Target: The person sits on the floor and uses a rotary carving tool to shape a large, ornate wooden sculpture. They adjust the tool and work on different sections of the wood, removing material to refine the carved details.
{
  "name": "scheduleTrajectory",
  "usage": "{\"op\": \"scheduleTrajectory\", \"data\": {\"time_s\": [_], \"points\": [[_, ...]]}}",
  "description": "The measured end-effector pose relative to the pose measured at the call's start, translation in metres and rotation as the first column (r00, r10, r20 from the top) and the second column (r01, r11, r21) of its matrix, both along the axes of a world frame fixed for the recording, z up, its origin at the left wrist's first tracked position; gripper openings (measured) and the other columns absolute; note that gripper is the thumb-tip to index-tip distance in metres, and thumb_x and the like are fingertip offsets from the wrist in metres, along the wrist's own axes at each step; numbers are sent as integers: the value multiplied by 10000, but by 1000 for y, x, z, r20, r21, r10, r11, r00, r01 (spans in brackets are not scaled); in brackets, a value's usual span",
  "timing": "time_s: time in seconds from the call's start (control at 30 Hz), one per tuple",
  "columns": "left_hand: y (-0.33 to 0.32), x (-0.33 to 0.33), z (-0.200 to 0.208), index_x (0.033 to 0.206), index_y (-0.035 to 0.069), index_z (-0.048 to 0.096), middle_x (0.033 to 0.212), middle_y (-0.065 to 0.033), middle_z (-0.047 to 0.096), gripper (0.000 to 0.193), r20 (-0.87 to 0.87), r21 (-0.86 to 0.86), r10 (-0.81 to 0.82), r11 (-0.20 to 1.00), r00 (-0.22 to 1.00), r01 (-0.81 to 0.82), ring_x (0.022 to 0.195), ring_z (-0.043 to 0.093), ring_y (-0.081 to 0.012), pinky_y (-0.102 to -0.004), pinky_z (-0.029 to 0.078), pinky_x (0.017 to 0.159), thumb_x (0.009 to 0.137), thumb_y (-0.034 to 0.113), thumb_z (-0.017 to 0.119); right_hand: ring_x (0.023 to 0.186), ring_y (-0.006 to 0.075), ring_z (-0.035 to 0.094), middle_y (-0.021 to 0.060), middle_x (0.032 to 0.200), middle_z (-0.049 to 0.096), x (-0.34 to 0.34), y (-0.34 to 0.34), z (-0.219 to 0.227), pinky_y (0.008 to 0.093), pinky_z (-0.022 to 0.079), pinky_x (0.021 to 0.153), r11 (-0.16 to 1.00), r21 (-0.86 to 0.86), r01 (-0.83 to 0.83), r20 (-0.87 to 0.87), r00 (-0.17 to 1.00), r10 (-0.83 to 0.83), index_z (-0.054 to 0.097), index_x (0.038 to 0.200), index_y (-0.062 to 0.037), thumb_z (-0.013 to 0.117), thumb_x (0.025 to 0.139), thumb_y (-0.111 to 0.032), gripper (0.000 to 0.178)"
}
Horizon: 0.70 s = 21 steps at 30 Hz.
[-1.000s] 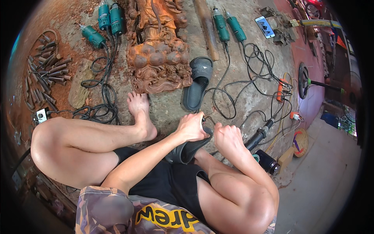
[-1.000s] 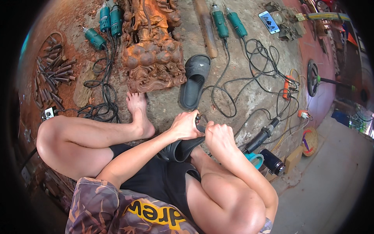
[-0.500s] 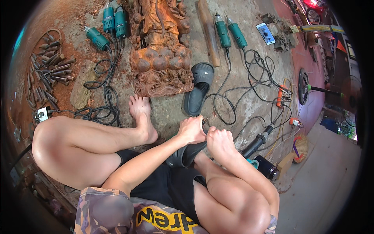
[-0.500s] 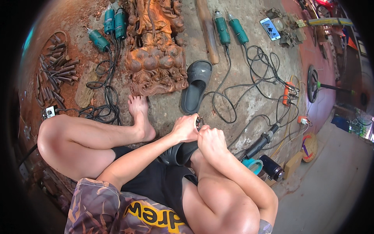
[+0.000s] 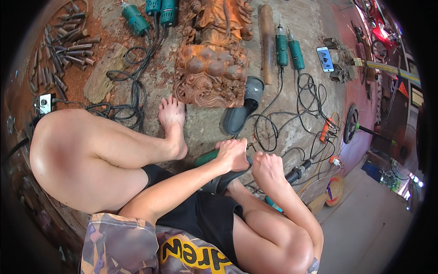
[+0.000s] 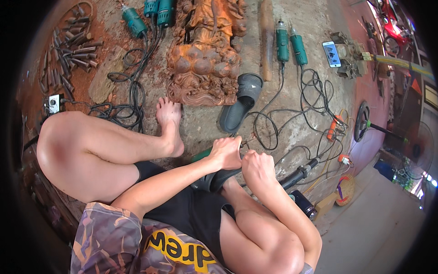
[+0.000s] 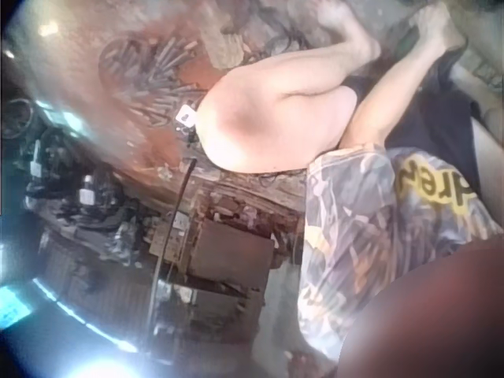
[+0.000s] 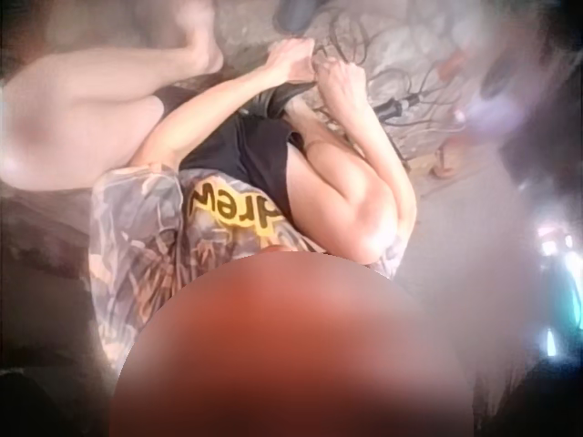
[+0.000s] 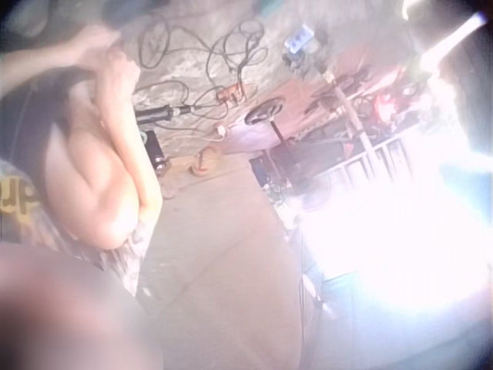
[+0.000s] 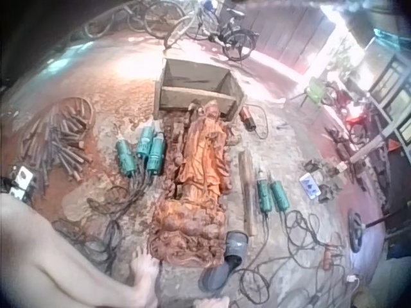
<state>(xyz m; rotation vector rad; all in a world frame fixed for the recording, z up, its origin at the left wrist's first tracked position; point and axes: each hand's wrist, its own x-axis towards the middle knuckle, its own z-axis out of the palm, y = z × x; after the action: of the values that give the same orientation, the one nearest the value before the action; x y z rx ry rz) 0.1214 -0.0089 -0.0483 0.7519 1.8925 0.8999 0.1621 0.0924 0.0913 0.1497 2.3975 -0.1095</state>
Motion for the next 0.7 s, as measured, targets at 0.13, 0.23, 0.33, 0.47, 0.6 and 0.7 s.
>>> {"op": "scheduleTrajectory", "data": {"time_s": [0.13,0.23,0.33,0.47,0.6,0.7], "points": [[-1,-1,0,1001,-53,640,869,-298,735,371,23,23,0,1000,1000,-1,861,743,-463,-599,560,785,726,193,673,677,417,734,264,708,695,3,0,0,478,580,612,999,7,35,18,999,-35,628,834,52,620,794,-15,79],[-2,-1,0,993,-49,638,869,-295,736,371,19,6,1,1000,1000,-1,863,744,-461,-595,561,791,742,221,677,671,413,734,261,706,694,4,-4,-5,478,579,608,999,9,45,14,999,-45,629,846,49,631,792,-19,88],[-1,1,-2,968,-38,623,874,-286,734,402,13,-3,18,1000,1000,-18,871,736,-462,-591,557,791,773,307,690,687,409,738,251,722,701,1,-11,-15,468,580,612,999,36,-15,-33,999,16,634,843,40,652,780,-21,90],[1,4,-6,948,-23,604,886,-270,728,494,-15,-25,40,999,999,-40,891,720,-465,-564,558,789,794,431,724,739,409,748,237,754,714,-3,-8,-18,460,586,636,987,32,-156,15,988,155,643,827,29,670,771,-27,83],[-1,2,-7,1000,-27,626,912,-261,737,524,-5,-103,-16,995,1000,16,921,729,-450,-541,570,816,731,399,770,771,432,744,248,794,725,2,1,-20,501,585,673,999,52,6,66,998,-10,662,807,9,659,787,-29,43],[-3,-2,-5,1026,-25,636,934,-251,745,542,-9,-111,-51,993,999,50,935,734,-440,-523,580,833,680,358,802,793,479,718,271,825,718,14,6,-26,541,575,694,967,65,246,18,969,-248,685,858,14,637,841,-60,91]]}}
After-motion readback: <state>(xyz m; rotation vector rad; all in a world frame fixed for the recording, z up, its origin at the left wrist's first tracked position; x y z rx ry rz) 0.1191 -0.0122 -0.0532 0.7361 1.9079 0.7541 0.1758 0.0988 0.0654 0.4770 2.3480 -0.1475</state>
